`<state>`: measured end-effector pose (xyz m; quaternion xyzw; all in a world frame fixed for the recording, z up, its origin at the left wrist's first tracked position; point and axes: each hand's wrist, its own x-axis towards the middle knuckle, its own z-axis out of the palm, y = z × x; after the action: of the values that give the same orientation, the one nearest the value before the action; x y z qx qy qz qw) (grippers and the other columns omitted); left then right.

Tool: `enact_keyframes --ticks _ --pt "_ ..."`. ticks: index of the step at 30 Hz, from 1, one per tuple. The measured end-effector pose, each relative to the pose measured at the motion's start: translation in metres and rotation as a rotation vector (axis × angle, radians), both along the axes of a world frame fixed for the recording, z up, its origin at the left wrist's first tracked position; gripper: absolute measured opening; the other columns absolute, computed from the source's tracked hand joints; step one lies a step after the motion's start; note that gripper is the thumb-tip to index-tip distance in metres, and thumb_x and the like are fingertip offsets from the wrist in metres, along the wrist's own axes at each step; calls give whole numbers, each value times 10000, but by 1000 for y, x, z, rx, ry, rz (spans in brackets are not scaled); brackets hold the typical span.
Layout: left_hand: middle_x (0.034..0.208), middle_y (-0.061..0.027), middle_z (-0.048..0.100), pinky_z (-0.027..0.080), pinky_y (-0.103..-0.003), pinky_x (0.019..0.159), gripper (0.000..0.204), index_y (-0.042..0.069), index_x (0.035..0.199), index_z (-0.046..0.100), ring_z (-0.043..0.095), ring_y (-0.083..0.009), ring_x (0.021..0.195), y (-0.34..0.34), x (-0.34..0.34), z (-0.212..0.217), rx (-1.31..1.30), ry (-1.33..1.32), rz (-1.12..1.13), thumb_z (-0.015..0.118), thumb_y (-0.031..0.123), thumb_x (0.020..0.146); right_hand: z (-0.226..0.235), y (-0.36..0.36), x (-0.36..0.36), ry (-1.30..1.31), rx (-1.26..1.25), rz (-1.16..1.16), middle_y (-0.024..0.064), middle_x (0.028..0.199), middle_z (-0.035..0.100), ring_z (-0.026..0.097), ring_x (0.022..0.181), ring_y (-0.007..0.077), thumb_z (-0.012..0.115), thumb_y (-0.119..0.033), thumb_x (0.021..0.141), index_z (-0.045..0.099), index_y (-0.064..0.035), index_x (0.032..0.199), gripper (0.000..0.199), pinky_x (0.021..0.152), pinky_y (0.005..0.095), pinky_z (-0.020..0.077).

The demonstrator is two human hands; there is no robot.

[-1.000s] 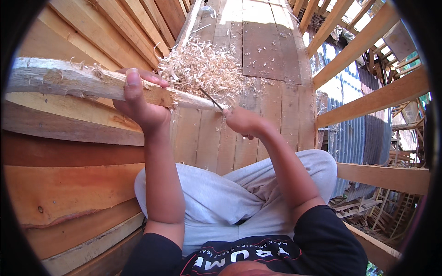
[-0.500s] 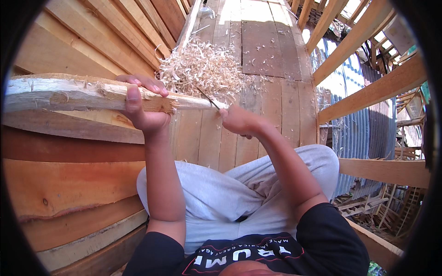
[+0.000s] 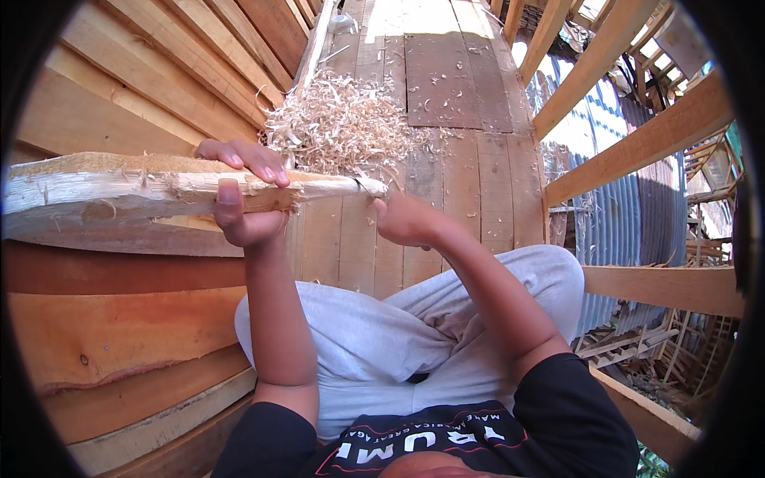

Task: The person sits on a wooden floor and uses a knife to carve a long piece of wood, peeling away shavings. The person holds the wood with one hand and uses the knife with the other to shape the surface.

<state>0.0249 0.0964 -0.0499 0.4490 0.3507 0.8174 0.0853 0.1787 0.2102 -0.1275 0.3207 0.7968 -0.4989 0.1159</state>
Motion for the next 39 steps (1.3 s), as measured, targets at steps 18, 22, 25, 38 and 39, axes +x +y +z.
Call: enact_keyframes --ticks 18,22,25,38,39 --pt "670 -64 503 422 -284 583 402 80 919 442 498 -169 583 6 10 0 -1 81 -171 606 434 824 -14 22 -28 -8 50 44 342 926 644 641 882 451 422 -278 976 613 160 936 480 778 482 502" --pt "666 -74 509 434 -277 571 407 73 913 433 493 -165 556 -10 -6 -4 43 23 -180 649 400 806 -3 9 -23 -39 73 51 347 898 639 647 846 451 406 -285 985 607 163 933 494 766 489 508" --pt "663 -80 515 437 -279 566 431 68 909 430 483 -167 543 -19 -16 -5 49 0 -197 678 401 791 -21 -4 1 9 130 85 355 901 633 627 877 481 393 -285 990 604 162 932 497 803 499 494" --pt "684 -80 529 434 -282 580 449 71 909 430 507 -167 570 -17 -15 -7 60 2 -287 694 411 783 -32 9 -19 29 174 60 354 889 637 656 801 452 395 -311 991 609 157 943 517 720 489 523" --pt "676 -72 517 425 -288 578 435 77 905 433 499 -167 563 -18 -17 -8 49 22 -260 664 429 797 -35 6 -11 22 156 52 343 851 636 654 743 440 389 -313 993 602 160 921 524 668 486 523"
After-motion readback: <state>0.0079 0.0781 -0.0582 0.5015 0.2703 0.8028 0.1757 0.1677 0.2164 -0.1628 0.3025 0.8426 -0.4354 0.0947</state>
